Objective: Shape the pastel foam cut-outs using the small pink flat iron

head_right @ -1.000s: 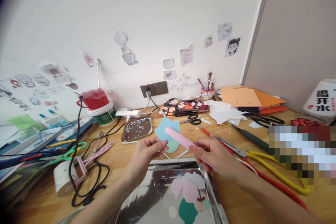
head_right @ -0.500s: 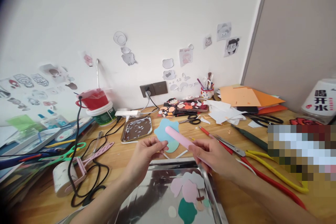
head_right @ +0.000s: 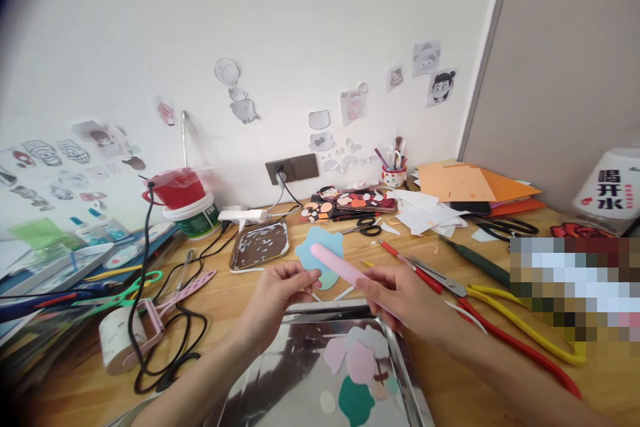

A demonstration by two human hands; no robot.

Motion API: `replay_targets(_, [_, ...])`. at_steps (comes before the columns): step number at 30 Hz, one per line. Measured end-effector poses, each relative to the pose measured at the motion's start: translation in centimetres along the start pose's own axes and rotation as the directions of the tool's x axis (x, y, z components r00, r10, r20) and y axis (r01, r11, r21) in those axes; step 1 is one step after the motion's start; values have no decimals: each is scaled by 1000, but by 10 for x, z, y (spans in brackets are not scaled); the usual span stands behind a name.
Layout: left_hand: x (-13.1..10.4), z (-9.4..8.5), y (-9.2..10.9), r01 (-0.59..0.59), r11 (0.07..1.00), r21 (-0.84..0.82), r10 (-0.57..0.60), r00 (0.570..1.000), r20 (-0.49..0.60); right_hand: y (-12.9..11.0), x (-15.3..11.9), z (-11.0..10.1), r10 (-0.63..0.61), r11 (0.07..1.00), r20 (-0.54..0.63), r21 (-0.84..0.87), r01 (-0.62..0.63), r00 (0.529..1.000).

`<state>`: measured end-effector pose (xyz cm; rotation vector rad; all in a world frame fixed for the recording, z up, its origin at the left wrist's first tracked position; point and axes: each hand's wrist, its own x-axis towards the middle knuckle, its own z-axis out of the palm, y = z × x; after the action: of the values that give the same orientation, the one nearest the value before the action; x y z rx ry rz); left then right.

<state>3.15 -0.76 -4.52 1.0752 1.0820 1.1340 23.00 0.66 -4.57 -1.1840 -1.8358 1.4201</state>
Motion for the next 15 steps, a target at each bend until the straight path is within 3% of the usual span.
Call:
replay_targets(7, [2, -4, 4, 10, 999, -33, -10, 1000, 19, -4, 5, -10, 4, 998, -65, 57, 0, 998])
replay_targets(15, [4, -5, 2, 11, 993, -113, -12, 1000, -10, -8, 2, -7, 25, 999, -67, 45, -22, 997])
